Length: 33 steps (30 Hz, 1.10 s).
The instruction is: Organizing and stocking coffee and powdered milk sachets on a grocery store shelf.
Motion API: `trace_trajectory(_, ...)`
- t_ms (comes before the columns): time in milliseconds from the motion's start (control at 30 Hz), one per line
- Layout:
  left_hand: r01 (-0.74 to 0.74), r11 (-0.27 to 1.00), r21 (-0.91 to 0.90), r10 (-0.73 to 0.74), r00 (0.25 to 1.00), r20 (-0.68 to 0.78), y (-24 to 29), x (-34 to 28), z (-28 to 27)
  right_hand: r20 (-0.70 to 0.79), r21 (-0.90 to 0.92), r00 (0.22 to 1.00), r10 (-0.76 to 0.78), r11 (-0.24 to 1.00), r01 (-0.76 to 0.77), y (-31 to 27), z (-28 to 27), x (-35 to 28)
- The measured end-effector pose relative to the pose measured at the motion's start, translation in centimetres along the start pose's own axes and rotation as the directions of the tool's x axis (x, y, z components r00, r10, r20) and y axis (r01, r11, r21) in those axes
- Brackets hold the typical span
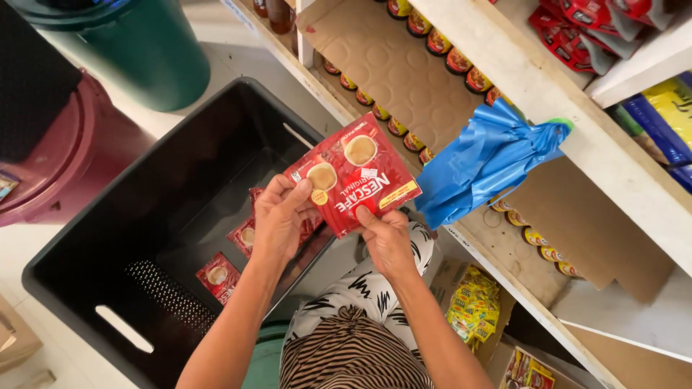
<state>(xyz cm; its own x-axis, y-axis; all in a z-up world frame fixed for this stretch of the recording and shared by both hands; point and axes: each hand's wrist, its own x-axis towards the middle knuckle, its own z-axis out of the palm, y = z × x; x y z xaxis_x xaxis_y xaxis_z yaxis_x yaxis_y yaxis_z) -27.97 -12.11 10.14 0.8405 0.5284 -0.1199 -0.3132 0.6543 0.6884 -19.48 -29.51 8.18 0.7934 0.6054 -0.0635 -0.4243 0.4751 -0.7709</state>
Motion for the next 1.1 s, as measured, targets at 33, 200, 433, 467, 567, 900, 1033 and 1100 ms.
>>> trace_trajectory(33,-0.004,1.0,-0.007,0.004,1.0,0.008,-0.3,0.1,-0.3,-0.008,-0.037,1.0,0.002,0.999,-0.002,-0.4,0.1,-0.1)
trace_trajectory(200,0.001,1.0,-0.011,0.0,0.995,0.096,0.0,0.9,-0.8,-0.024,-0.29,0.998,-0.062,0.956,0.053,-0.3,-6.0,-0.1)
trace_trajectory(433,0.112,0.941,0.318,-0.226,0.911,0.346,-2.0,1.6,1.7,-0.004,-0.615,0.996,0.087,0.785,-0.071,-8.3,-3.4,-2.6)
trace_trajectory(467,0.107,0.94,0.325,-0.235,0.891,0.388,-3.2,1.5,2.6,-0.019,-0.616,0.999,0.041,0.786,-0.043,-8.5,-4.2,-3.0)
trace_trajectory(567,0.215,0.962,0.17,-0.261,0.909,0.326,-6.6,2.1,5.5,-0.085,-0.386,0.993,-0.075,0.922,0.037,-9.2,-6.0,-3.6)
trace_trajectory(900,0.31,0.951,-0.022,-0.286,0.901,0.327,-12.4,2.8,10.1,-0.287,-0.355,0.892,-0.349,0.904,0.24,-8.7,-11.5,-7.5)
trace_trajectory(1033,0.199,0.967,0.158,-0.249,0.864,0.437,-14.3,3.8,9.0,-0.271,-0.476,0.849,-0.453,0.83,0.291,-10.5,-12.0,-9.5)
trace_trajectory(1100,0.195,0.965,0.175,-0.252,0.873,0.418,-16.4,4.4,8.3,-0.272,-0.52,0.874,-0.404,0.825,0.219,-9.8,-13.6,-10.2)
